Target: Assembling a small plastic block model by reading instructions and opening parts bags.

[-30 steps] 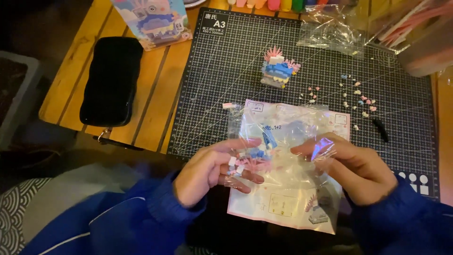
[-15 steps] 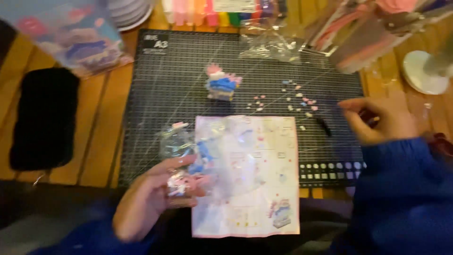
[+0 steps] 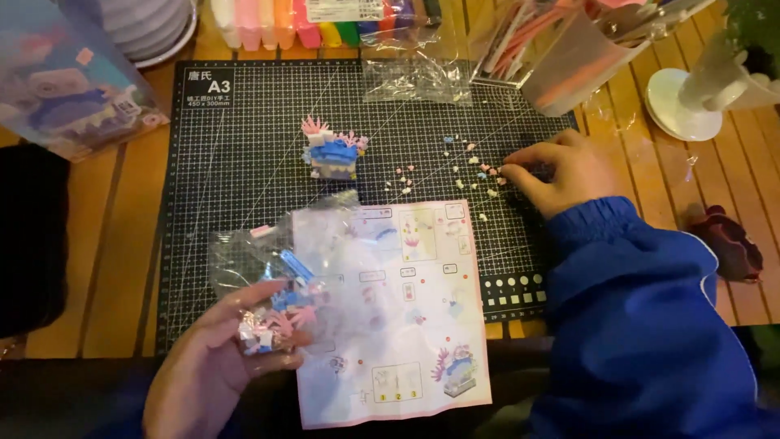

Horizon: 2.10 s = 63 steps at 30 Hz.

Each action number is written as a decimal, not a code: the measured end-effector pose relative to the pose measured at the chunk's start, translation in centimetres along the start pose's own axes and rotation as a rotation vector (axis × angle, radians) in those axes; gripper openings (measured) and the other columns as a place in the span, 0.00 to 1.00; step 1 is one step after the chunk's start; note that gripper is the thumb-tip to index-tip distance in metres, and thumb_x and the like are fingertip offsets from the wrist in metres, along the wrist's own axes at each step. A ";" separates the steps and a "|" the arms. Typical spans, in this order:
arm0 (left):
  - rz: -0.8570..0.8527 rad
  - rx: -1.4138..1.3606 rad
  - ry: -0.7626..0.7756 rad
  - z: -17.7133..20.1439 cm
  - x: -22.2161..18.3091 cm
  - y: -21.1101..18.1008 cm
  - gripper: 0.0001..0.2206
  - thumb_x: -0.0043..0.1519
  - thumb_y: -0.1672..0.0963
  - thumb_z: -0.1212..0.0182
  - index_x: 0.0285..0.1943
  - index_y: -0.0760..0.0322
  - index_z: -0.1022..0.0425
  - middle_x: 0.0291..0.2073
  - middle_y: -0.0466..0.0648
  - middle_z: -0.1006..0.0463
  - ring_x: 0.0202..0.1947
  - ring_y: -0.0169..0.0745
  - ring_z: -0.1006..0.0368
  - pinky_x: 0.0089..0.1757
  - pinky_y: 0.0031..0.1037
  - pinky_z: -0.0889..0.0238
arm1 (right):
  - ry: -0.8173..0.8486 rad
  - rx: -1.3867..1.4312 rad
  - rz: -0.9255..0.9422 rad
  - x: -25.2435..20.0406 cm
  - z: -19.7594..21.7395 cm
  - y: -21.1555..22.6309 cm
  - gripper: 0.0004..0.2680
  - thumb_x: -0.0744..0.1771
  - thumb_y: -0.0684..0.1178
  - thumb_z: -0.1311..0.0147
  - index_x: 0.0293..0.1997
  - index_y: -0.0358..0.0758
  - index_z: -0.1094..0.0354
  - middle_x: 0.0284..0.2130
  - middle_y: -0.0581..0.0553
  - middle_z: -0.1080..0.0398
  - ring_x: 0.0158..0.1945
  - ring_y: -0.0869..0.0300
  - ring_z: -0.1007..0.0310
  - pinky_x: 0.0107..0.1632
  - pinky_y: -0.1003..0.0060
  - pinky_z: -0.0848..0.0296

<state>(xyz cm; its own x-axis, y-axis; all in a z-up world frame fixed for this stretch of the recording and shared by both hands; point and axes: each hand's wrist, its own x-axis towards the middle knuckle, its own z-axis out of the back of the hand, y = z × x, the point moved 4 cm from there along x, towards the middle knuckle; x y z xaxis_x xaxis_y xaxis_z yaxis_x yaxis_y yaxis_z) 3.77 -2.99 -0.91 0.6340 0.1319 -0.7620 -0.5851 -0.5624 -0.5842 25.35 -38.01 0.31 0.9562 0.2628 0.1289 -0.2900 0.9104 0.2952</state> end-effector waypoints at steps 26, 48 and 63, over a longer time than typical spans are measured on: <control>-0.341 -0.191 0.203 4.4 1.7 0.1 0.21 0.55 0.55 0.52 0.56 0.71 0.31 0.61 0.54 0.31 0.41 0.78 0.25 0.35 0.47 0.25 | -0.086 0.081 0.284 0.5 -2.1 9.7 0.06 0.67 0.50 0.42 0.44 0.46 0.21 0.29 0.47 0.36 0.38 0.51 0.39 0.40 0.57 0.37; -0.440 -0.326 0.182 4.8 1.1 -1.7 0.26 0.57 0.53 0.50 0.65 0.70 0.36 0.54 0.63 0.28 0.44 0.64 0.25 0.37 0.43 0.25 | 0.036 -0.143 0.707 -11.4 -3.0 20.1 0.20 0.63 0.57 0.42 0.61 0.51 0.38 0.33 0.49 0.36 0.28 0.52 0.38 0.26 0.58 0.39; -0.492 -0.359 0.224 4.8 0.8 -2.1 0.24 0.59 0.54 0.50 0.63 0.72 0.36 0.62 0.56 0.34 0.45 0.63 0.25 0.36 0.41 0.23 | -0.071 -0.105 0.727 -11.8 -2.3 21.1 0.13 0.66 0.48 0.45 0.56 0.59 0.32 0.29 0.51 0.37 0.25 0.56 0.40 0.25 0.62 0.39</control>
<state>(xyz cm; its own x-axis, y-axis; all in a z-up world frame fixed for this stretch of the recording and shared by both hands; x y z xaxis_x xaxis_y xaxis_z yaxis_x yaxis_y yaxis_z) 3.06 2.21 -1.70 0.8978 0.2917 -0.3299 -0.0189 -0.7229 -0.6907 8.02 -21.20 2.84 0.5184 0.7931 0.3197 -0.8406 0.5413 0.0202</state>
